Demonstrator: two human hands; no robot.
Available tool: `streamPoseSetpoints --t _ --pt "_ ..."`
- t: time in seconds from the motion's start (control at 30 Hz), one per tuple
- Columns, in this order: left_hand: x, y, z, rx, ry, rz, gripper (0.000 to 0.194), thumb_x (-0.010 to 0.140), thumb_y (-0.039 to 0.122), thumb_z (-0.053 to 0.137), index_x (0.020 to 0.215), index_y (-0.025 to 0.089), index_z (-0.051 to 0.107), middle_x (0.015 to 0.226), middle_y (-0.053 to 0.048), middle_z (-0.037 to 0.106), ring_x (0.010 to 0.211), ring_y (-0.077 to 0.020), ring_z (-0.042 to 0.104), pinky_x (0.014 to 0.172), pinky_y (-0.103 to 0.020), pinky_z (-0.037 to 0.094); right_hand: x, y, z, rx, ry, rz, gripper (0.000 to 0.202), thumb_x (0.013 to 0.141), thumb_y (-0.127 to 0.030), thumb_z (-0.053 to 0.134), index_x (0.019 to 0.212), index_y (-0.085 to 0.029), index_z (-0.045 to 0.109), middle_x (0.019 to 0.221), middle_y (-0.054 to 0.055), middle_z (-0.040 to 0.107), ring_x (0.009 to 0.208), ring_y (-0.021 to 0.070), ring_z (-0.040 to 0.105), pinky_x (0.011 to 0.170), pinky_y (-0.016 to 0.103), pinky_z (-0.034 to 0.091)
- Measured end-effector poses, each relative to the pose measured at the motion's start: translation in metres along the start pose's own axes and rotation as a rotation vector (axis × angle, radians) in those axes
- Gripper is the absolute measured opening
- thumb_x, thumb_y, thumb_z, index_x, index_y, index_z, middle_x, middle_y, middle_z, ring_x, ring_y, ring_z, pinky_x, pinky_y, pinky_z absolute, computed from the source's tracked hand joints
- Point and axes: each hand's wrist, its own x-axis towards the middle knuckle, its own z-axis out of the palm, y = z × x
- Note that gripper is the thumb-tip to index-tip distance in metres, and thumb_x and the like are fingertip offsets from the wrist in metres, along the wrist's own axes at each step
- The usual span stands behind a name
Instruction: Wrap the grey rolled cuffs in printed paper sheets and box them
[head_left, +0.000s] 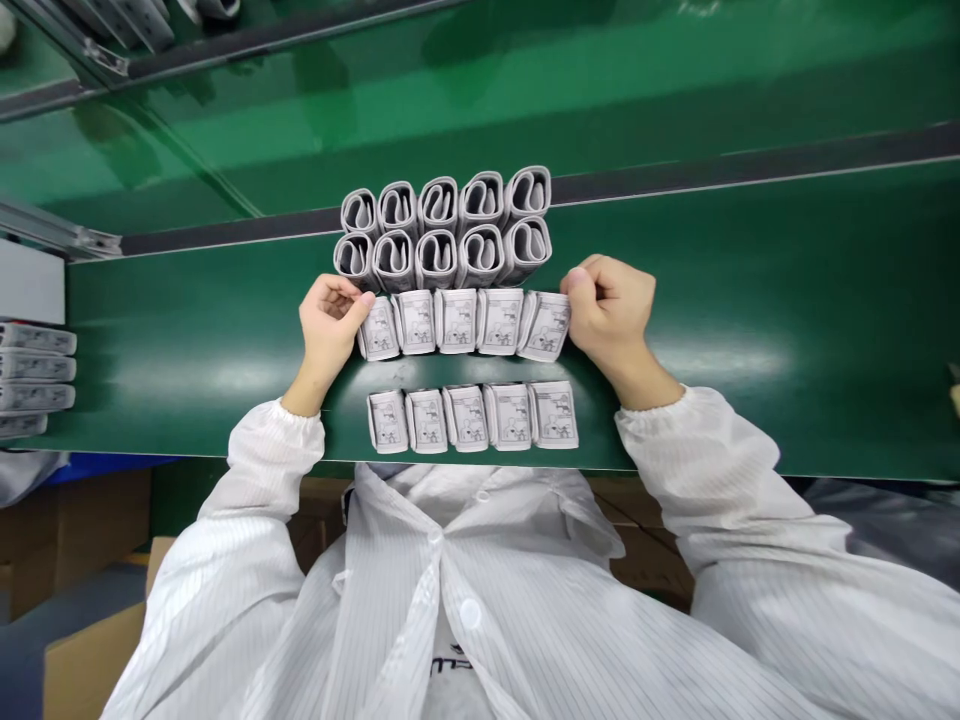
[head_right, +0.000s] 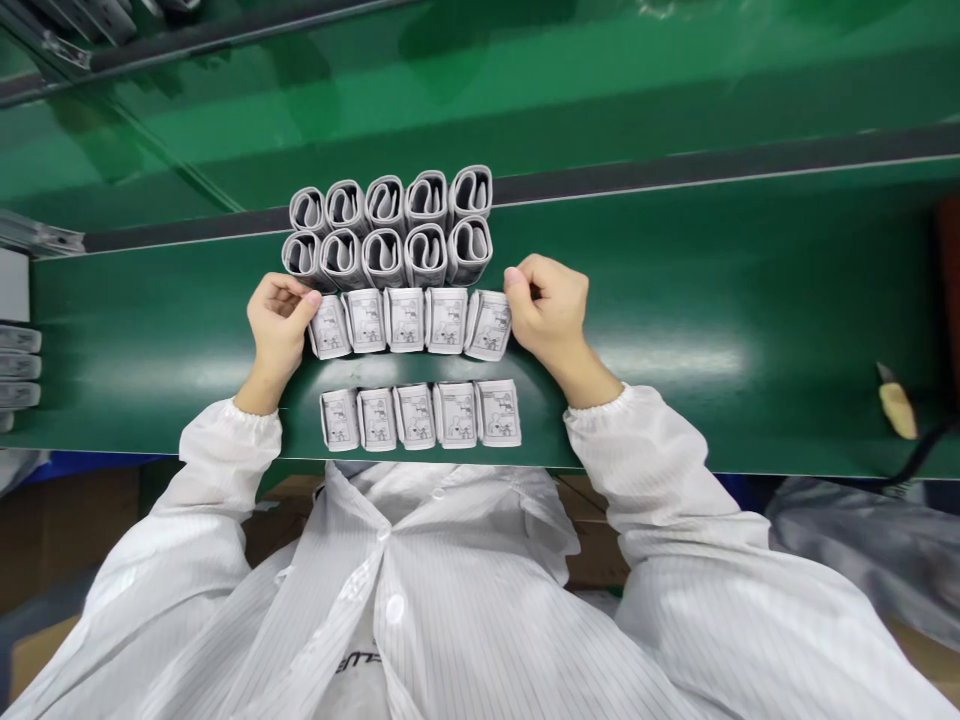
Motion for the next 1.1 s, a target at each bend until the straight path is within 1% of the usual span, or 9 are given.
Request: streamPoseSetpoints --t 0.1,0.2,0.37,0.63,0.77,0.87,0.93,1.0,1.1 --pt "0.001 0.001 -0.004 0.062 0.003 0.073 0.072 0.077 0.091 0.089 0.083 0.026 0.060 0.081 0.000 0.068 0.074 -0.0162 0.067 0.073 -0.035 0.058 -0.001 0.001 -0.001 0.006 -0.017 -0.016 0.069 0.105 -0.091 0.048 0.069 -0.032 0.044 0.067 0.005 0.057 0.064 0.0249 0.053 0.066 0.047 0.047" --pt "0.005 0.000 -0.017 0.174 -0.054 0.292 0.069 0.081 0.090 0.087 0.075 0.028 0.057 0.075 -0.001 0.066 0.078 -0.0221 0.069 0.079 -0.045 0.062 -0.003 0.006 -0.003 0.012 -0.088 -0.076 0.075 0.089 -0.101 0.064 0.068 -0.033 0.040 0.069 0.005 0.058 0.073 0.0286 0.059 0.072 0.051 0.055" --pt "0.010 -0.004 -0.037 0.388 -0.257 0.506 0.054 0.087 0.070 0.093 0.073 0.027 0.065 0.075 -0.001 0.068 0.086 -0.0257 0.073 0.092 -0.052 0.064 -0.002 0.012 0.001 -0.019 -0.156 -0.114 0.069 0.089 -0.088 0.080 0.070 -0.033 0.043 0.087 0.010 0.069 0.092 0.0341 0.069 0.082 0.056 0.062" --pt "0.010 -0.007 -0.032 0.441 -0.177 0.554 0.040 0.096 0.058 0.088 0.082 0.027 0.068 0.085 -0.004 0.070 0.098 -0.0285 0.072 0.098 -0.053 0.061 0.002 0.004 0.004 -0.033 -0.070 -0.204 0.050 0.095 -0.070 0.083 0.077 -0.030 0.058 0.113 0.015 0.073 0.107 0.0375 0.072 0.090 0.061 0.065" --pt "-0.008 -0.004 -0.048 0.434 -0.079 0.676 0.036 0.096 0.060 0.085 0.086 0.028 0.071 0.084 -0.004 0.070 0.089 -0.0266 0.070 0.092 -0.050 0.059 0.007 -0.017 -0.023 0.045 0.040 -0.237 0.040 0.099 -0.063 0.080 0.079 -0.033 0.062 0.090 0.012 0.071 0.088 0.0358 0.071 0.077 0.057 0.059" --pt "-0.046 0.009 -0.066 0.383 -0.333 0.609 0.042 0.097 0.069 0.080 0.097 0.027 0.076 0.084 -0.005 0.074 0.084 -0.0256 0.071 0.085 -0.046 0.060 0.003 -0.028 -0.052 0.286 -0.311 -0.147 0.037 0.105 -0.056 0.075 0.079 -0.032 0.064 0.073 0.006 0.068 0.062 0.0268 0.064 0.060 0.047 0.050" --pt "-0.078 0.017 -0.075 0.379 -0.542 0.417 0.075 0.083 0.087 0.086 0.124 0.024 0.078 0.111 -0.014 0.083 0.103 -0.0330 0.077 0.095 -0.052 0.064 -0.006 -0.028 -0.065 0.366 -0.705 -0.017 0.032 0.103 -0.056 0.080 0.086 -0.030 0.073 0.075 0.005 0.071 0.057 0.0221 0.062 0.053 0.039 0.049" --pt "-0.108 0.022 -0.078 0.420 -0.637 0.255 0.110 0.068 0.090 0.094 0.149 0.020 0.069 0.137 -0.023 0.080 0.122 -0.0409 0.077 0.110 -0.060 0.063 -0.016 -0.023 -0.070 0.372 -0.816 0.061 0.032 0.095 -0.059 0.090 0.097 -0.029 0.080 0.077 0.003 0.071 0.051 0.0169 0.055 0.049 0.034 0.046" --pt "-0.134 0.024 -0.076 0.509 -0.686 0.165 0.110 0.069 0.078 0.099 0.158 0.022 0.065 0.155 -0.024 0.073 0.143 -0.0464 0.070 0.126 -0.066 0.055 -0.025 -0.018 -0.067 0.345 -0.897 0.039 0.033 0.096 -0.059 0.088 0.091 -0.027 0.084 0.087 0.008 0.077 0.051 0.0145 0.052 0.050 0.033 0.047"
